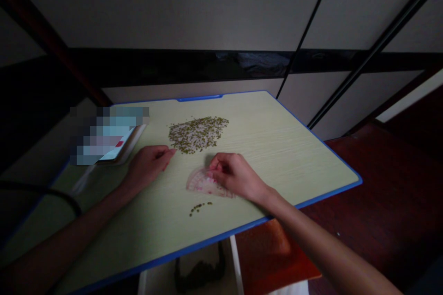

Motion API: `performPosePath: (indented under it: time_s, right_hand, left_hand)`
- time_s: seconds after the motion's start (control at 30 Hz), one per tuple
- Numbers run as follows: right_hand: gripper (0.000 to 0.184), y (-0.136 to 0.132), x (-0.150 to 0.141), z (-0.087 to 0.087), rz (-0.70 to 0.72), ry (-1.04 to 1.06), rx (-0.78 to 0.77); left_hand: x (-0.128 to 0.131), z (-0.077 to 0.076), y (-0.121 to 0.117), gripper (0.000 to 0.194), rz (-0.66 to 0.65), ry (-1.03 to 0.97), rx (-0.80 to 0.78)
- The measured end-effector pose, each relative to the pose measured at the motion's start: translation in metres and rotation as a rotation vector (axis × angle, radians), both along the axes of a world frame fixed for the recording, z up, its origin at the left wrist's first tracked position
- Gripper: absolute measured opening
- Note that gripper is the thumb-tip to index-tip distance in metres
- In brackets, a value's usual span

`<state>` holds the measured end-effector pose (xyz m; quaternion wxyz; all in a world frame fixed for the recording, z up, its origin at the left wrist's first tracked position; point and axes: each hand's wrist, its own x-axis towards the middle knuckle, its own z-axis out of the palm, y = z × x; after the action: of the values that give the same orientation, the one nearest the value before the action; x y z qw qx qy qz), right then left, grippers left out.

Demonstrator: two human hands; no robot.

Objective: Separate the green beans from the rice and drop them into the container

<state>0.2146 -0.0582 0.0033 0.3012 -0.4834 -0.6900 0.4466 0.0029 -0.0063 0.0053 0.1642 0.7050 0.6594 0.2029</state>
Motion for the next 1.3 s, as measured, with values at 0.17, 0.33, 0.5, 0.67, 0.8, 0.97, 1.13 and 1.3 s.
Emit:
performPosePath:
  time_s: [0.17,0.33,0.5,0.67,0.8,0.97,1.13,1.3]
  right_hand:
    - [0.011,-0.013,0.008,-0.004,-0.167,-0.137,0.013]
    - [0.009,-0.023,-0.002,-0.005,-0.208,-0.192,0.050]
    - [0.010,-0.027,-0.018,-0.006,-0.201,-0.215,0.076]
    - [0.011,-0.025,-0.025,-0.004,-0.156,-0.169,0.083]
    - [0.010,-0.014,-0.022,0.003,-0.036,-0.072,0.058]
    - [0.010,-0.009,-0.022,0.008,0.089,-0.094,0.099]
    - [0.016,-0.018,-0.024,0.005,0.150,-0.113,0.101]
    - [0.016,-0.024,-0.024,0.005,0.168,-0.128,0.137]
  left_hand:
    - [0.000,0.000,-0.001,0.036,0.001,-0.002,0.000]
    - [0.000,0.001,-0.002,0.036,0.007,0.003,0.004]
    - [0.000,0.000,-0.001,0.036,0.000,0.006,0.007]
    - [0.000,-0.001,-0.001,0.036,-0.002,0.004,0.018]
    - [0.000,-0.001,-0.001,0.036,-0.003,0.002,0.022]
    - [0.000,-0.001,-0.003,0.036,-0.004,0.000,0.027]
    - [0.000,0.000,-0.003,0.036,0.002,0.001,0.030]
    - [0.001,0.001,-0.003,0.036,-0.004,0.003,0.027]
